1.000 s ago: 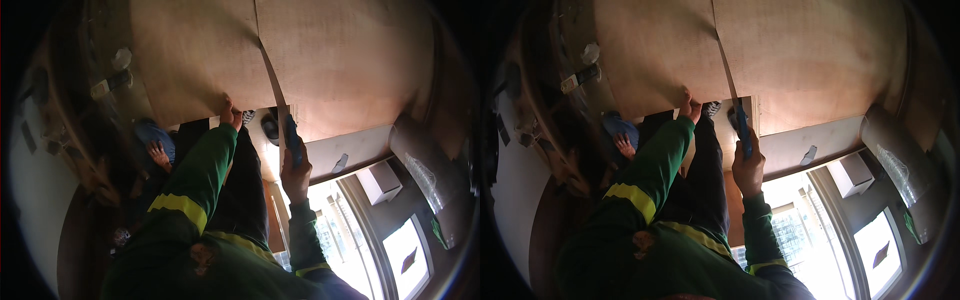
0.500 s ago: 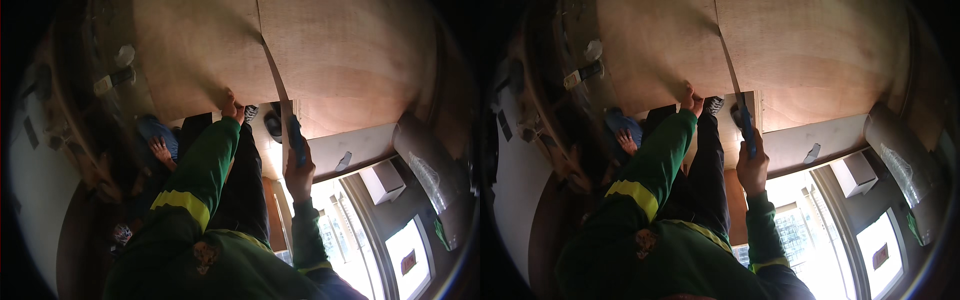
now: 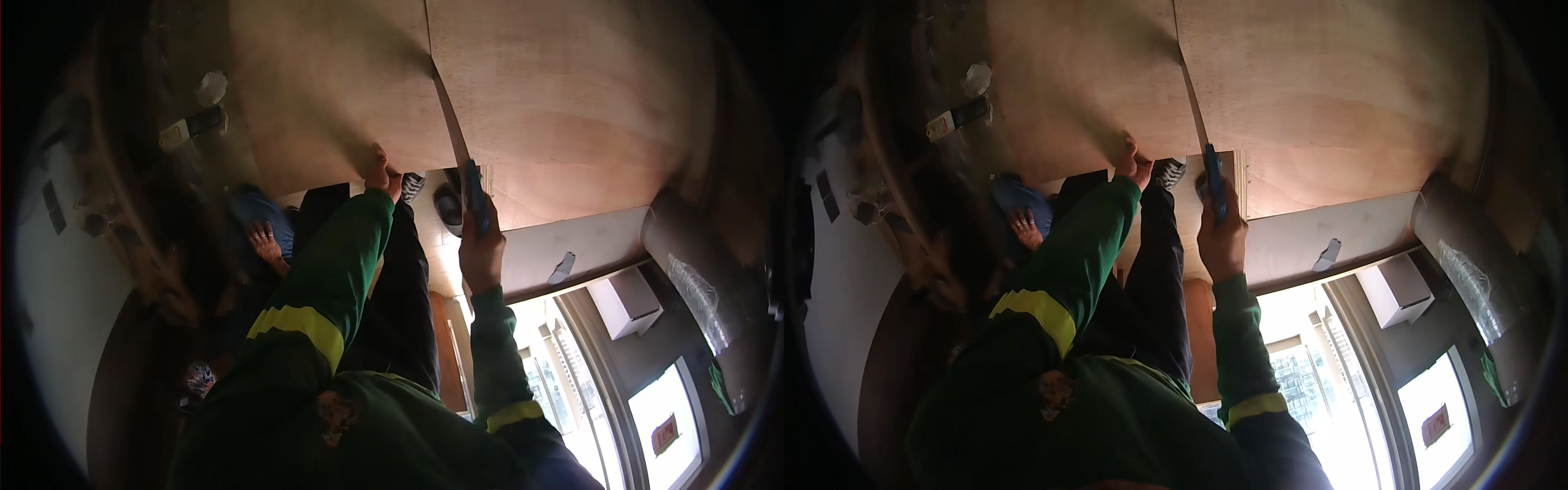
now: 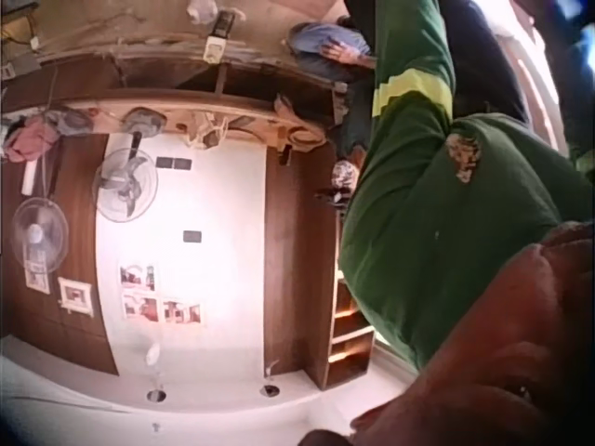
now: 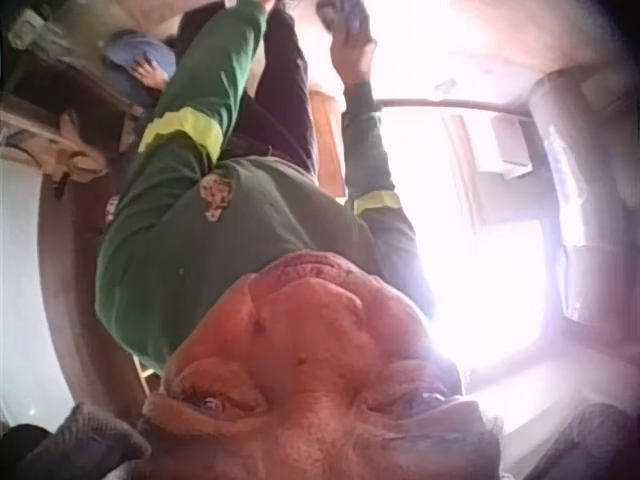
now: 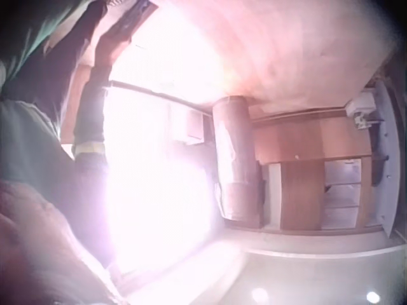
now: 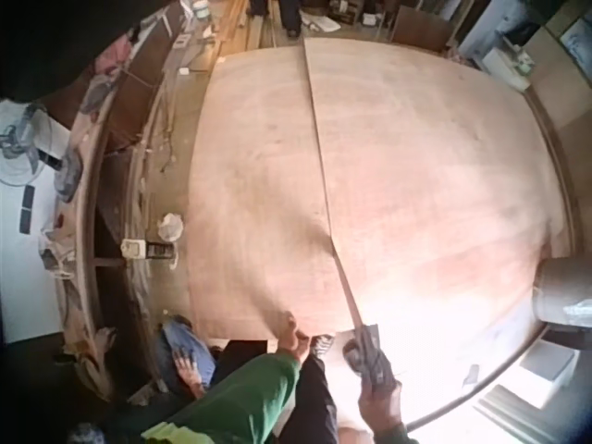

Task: The person saws a sheet of plywood using a hand saw and then moves several wooden boards across the room.

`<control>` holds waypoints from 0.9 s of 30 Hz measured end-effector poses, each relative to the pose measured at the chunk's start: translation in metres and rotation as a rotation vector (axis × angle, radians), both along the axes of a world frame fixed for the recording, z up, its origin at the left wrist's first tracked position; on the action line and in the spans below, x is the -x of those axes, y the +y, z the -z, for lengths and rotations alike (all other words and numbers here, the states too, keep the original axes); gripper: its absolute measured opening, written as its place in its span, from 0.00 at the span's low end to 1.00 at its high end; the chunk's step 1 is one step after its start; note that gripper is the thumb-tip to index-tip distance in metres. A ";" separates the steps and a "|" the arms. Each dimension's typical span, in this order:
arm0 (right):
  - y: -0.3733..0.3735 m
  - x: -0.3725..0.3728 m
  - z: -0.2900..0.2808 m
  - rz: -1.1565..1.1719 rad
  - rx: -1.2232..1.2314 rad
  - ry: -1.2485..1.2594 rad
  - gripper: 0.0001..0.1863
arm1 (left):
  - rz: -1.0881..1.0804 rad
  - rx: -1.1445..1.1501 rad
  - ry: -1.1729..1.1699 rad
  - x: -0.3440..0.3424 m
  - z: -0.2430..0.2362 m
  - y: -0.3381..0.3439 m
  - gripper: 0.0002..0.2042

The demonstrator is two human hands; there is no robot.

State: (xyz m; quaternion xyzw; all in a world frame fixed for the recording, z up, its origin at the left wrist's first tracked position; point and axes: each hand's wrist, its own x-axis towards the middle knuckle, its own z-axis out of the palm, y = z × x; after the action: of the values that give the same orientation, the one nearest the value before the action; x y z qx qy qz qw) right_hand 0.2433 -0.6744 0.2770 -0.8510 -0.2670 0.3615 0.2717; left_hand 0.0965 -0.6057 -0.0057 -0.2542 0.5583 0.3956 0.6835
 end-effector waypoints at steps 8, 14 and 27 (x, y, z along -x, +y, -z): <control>0.089 -0.047 0.105 -0.006 -0.135 -0.129 0.23 | 0.059 0.063 -0.013 -0.046 -0.040 0.010 0.29; 0.084 -0.038 0.077 -0.037 -0.043 -0.099 0.23 | 0.062 0.041 0.024 -0.029 -0.030 0.008 0.28; 0.123 -0.060 0.129 -0.067 -0.230 -0.204 0.22 | 0.057 0.066 -0.045 -0.048 -0.038 0.017 0.24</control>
State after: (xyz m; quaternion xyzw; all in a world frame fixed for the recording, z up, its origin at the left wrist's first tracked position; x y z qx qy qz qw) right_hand 0.3028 -0.5514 0.1475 -0.8373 -0.3609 0.2493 0.3265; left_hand 0.1444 -0.5883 0.0326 -0.2694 0.5625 0.3517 0.6981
